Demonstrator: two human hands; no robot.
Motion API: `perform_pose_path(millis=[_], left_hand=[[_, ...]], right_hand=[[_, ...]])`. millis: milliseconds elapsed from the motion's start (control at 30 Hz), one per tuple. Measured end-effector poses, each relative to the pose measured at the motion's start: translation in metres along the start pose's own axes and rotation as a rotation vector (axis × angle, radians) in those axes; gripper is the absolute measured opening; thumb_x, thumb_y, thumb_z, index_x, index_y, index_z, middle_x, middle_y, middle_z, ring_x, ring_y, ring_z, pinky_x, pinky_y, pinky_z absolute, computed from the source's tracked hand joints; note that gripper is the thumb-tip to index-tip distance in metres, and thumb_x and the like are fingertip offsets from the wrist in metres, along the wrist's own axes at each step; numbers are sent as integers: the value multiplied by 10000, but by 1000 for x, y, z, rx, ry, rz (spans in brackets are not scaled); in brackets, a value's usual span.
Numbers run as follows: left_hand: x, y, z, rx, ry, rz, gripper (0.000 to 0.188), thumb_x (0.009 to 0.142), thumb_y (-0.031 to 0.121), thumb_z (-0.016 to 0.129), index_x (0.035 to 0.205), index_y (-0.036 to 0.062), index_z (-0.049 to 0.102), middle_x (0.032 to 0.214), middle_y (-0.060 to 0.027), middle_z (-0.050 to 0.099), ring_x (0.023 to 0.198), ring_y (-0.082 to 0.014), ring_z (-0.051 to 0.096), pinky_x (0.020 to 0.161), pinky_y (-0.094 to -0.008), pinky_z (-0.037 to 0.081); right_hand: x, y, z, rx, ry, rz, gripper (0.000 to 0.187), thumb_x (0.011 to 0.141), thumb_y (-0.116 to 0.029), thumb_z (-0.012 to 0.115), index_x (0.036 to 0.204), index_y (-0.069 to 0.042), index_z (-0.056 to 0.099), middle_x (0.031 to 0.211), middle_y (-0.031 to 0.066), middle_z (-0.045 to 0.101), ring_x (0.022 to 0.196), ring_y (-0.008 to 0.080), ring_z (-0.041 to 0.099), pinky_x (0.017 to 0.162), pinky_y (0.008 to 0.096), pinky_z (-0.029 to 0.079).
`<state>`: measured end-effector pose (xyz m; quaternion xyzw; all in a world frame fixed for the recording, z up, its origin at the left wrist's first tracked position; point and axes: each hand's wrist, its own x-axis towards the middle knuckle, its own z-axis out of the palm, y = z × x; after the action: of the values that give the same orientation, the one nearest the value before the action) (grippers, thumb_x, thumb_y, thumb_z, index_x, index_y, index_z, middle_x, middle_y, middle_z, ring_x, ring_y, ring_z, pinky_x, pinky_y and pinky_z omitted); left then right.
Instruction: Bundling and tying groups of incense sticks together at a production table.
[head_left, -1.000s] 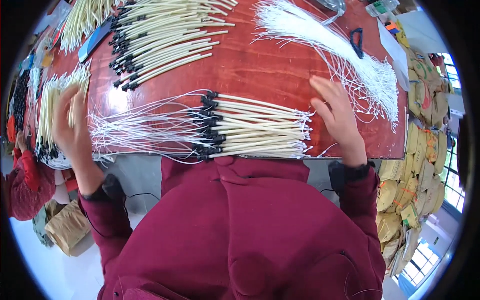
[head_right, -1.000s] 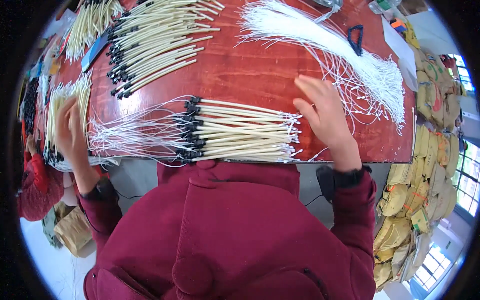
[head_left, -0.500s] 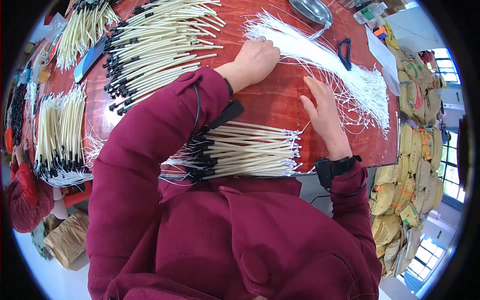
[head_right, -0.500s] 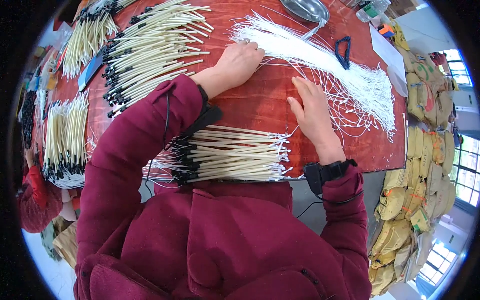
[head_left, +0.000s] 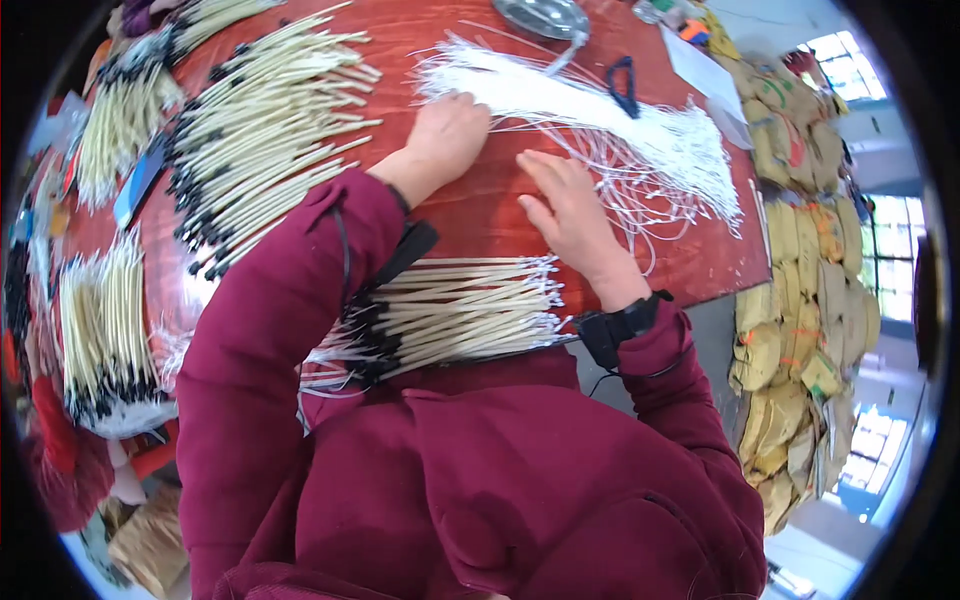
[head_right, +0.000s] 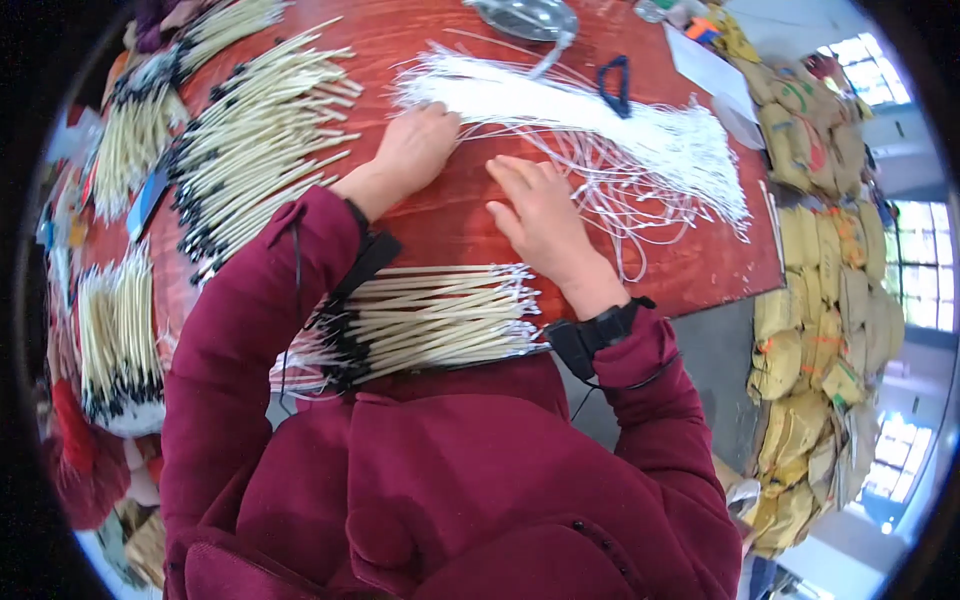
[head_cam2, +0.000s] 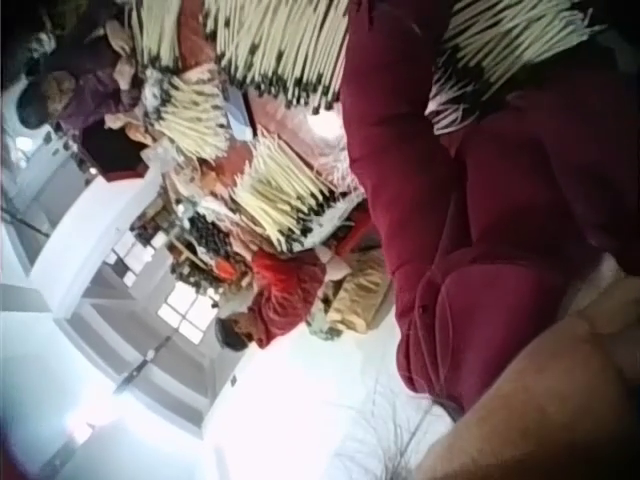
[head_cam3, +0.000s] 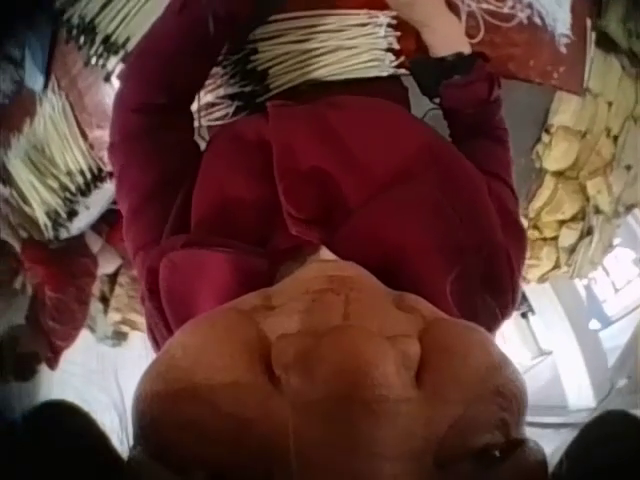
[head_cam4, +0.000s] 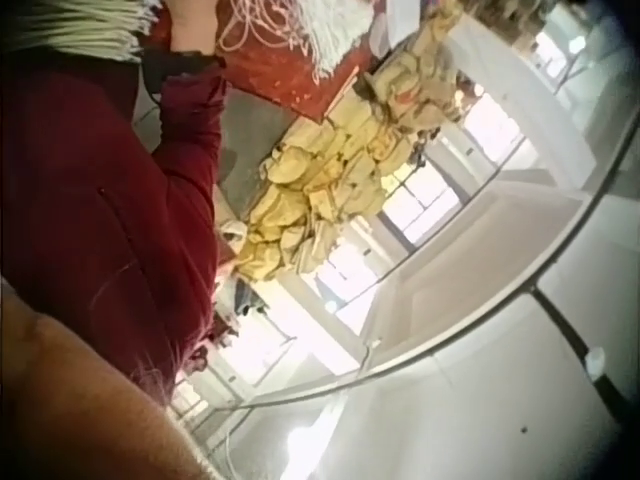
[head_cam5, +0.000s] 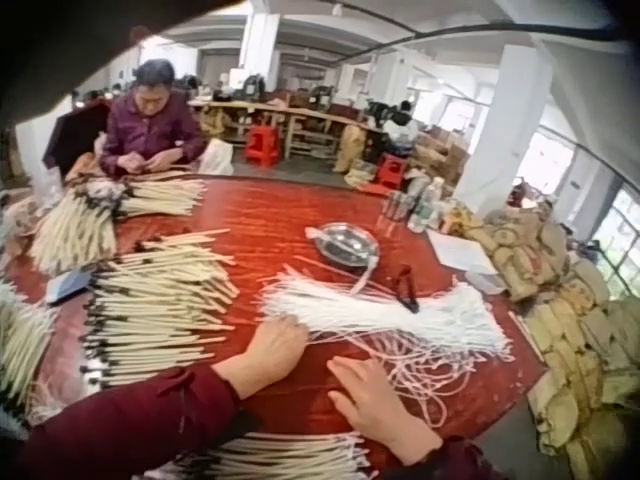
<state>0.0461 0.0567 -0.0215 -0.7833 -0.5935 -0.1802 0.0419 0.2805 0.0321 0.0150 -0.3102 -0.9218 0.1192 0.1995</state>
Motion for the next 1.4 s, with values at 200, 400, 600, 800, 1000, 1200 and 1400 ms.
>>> perform_pose_path(millis=[200, 400, 600, 800, 1000, 1200, 1400], left_hand=[[-4, 1, -11, 7, 65, 52, 110, 884, 73, 568, 941, 17, 644, 924, -165, 694, 937, -322, 698, 767, -433, 577], [-52, 15, -63, -285, -96, 28, 61, 909, 70, 553, 934, 16, 565, 795, -224, 646, 803, -406, 653, 709, -513, 507], [-135, -15, -99, -113, -258, -35, 82, 832, 34, 587, 913, 35, 592, 810, -166, 659, 793, -350, 671, 713, -461, 529], [-181, -35, -107, -72, -233, -30, 100, 807, 42, 591, 905, 43, 611, 802, -150, 628, 788, -362, 656, 693, -474, 516], [-188, -36, -108, -69, -193, -43, 100, 809, 41, 595, 906, 49, 618, 829, -141, 639, 791, -353, 659, 701, -465, 522], [-192, -45, -108, -182, -139, -163, 103, 839, 57, 605, 934, 40, 640, 879, -137, 668, 832, -365, 664, 729, -463, 531], [-202, -50, -112, -225, -166, -290, 113, 861, 83, 626, 959, 33, 652, 887, -139, 683, 855, -372, 666, 748, -464, 534]], right_hand=[[-13, 4, -3, -2, 61, 18, 439, 914, -156, 651, 1329, -24, 593, 1324, 157, 596, 1206, 349, 529, 1066, 457, 397], [-17, 2, -8, -22, 58, 54, 455, 932, -119, 624, 1379, -53, 567, 1384, 150, 562, 1267, 344, 517, 1104, 440, 374], [-19, 15, -8, -8, 65, 11, 460, 932, -102, 621, 1388, -70, 576, 1409, 140, 552, 1270, 341, 518, 1086, 436, 398], [-5, -5, 1, -44, -3, -53, 475, 947, -155, 628, 1412, -77, 570, 1438, 122, 549, 1250, 321, 517, 1077, 415, 387], [-1, 1, 10, -120, -63, -141, 447, 957, -203, 625, 1384, -73, 599, 1438, 114, 557, 1235, 305, 510, 1075, 404, 374], [-14, 7, 8, -107, -124, -124, 386, 970, -224, 603, 1322, -74, 654, 1433, 108, 561, 1219, 303, 513, 1076, 401, 373], [-11, 8, 8, -65, -143, -94, 364, 977, -221, 592, 1309, -98, 673, 1428, 102, 566, 1222, 300, 512, 1084, 395, 368]])
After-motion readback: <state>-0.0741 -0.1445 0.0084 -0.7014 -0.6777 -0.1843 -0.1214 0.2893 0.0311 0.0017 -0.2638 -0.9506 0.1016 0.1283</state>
